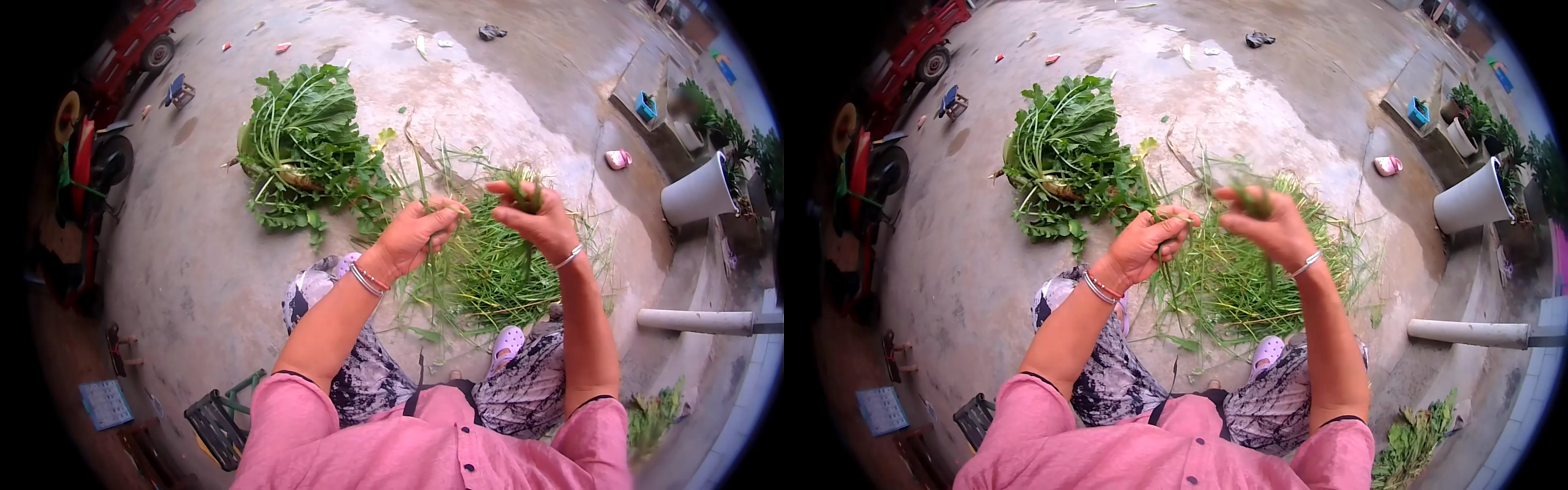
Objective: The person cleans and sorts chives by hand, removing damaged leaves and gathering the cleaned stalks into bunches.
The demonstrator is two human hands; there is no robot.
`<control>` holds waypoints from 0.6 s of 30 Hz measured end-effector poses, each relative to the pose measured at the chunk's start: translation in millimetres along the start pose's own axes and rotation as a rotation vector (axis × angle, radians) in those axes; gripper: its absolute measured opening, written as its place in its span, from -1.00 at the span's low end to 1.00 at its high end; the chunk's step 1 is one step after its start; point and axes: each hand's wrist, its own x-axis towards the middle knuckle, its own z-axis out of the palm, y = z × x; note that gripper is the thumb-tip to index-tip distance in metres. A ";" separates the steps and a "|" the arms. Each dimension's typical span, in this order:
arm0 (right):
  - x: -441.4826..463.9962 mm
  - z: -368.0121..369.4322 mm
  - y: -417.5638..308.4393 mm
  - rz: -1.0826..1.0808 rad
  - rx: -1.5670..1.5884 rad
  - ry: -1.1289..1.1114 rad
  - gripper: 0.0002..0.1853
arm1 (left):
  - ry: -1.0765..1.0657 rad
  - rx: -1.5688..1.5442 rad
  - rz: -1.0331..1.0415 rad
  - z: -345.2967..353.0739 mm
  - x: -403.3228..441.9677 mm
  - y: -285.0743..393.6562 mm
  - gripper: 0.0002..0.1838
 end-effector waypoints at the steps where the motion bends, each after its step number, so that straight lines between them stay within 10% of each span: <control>1: 0.1 6.4 0.4 0.002 -0.009 -0.059 -0.63 | 0.001 -0.008 -0.022 0.0 0.2 -0.8 -0.80; 18: 11.1 -33.7 10.2 -0.198 0.811 0.325 -0.82 | 0.062 0.149 -0.135 -0.4 3.8 -8.4 -0.83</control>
